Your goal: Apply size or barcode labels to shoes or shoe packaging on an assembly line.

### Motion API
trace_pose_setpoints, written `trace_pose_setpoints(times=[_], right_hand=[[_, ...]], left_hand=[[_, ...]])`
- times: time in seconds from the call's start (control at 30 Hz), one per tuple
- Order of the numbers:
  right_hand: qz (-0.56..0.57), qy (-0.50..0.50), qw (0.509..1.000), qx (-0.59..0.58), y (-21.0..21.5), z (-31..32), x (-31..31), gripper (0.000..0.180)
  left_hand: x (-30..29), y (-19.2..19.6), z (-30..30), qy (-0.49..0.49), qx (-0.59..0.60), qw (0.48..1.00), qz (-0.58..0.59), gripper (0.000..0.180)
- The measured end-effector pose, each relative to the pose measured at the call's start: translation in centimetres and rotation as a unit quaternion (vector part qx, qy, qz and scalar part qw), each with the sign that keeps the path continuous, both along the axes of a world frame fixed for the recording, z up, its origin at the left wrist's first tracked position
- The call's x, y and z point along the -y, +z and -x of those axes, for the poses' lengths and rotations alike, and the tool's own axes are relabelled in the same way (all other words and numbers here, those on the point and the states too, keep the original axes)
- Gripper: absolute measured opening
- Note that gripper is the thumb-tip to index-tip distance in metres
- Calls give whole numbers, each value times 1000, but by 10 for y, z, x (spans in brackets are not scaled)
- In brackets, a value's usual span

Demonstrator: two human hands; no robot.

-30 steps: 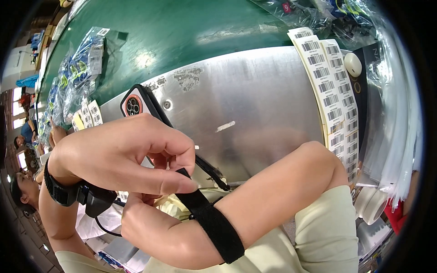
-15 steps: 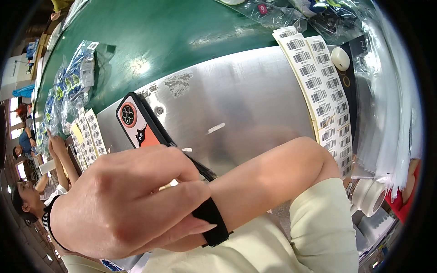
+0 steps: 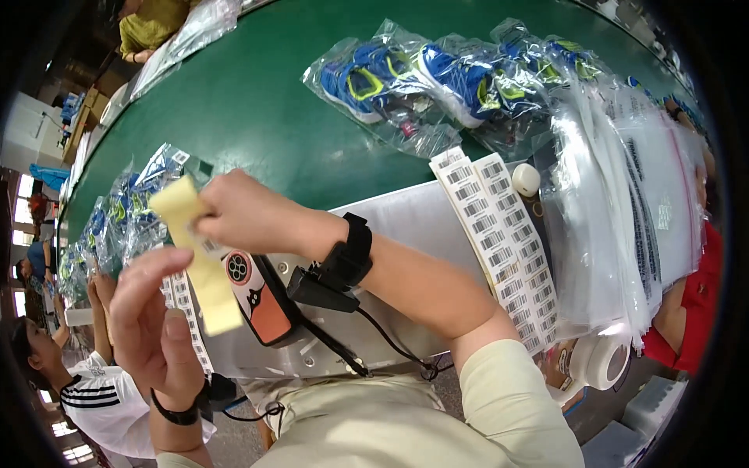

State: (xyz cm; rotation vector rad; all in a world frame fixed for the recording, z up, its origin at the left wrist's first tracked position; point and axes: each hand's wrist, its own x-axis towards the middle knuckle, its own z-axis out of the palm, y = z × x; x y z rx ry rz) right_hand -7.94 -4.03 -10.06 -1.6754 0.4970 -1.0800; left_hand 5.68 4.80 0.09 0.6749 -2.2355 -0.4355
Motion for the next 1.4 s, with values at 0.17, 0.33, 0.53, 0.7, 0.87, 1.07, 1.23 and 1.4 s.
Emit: trace_pose_setpoints(times=[0.17, 0.33, 0.53, 0.7, 0.87, 1.07, 1.23, 1.4], right_hand=[[-279, -145, 918, 240, -23, -13, 28, 20], [-250, -253, 910, 211, -31, -12, 33, 19], [-216, -289, 906, 219, -40, -7, 41, 23], [-208, -278, 906, 243, -36, -6, 41, 24], [-272, -230, 877, 322, -21, -7, 35, 20], [-287, -199, 856, 380, -18, -9, 34, 18], [-10, -363, 929, 76, -13, -2, 24, 21], [108, -406, 904, 74, -11, -4, 25, 21]], left_hand=[[-6, -49, 20, 80, 53, 995, -28, 34], [2, -71, 50, 112, 98, 989, 6, 39], [2, -86, 68, 147, 150, 977, 24, 45], [2, -90, 68, 152, 154, 976, 21, 46], [1, -86, 64, 141, 137, 979, 52, 44], [-4, -81, 60, 136, 155, 978, 32, 45], [-6, -82, 52, 142, 130, 981, -10, 49], [-8, -88, 46, 128, 109, 986, -15, 51]])
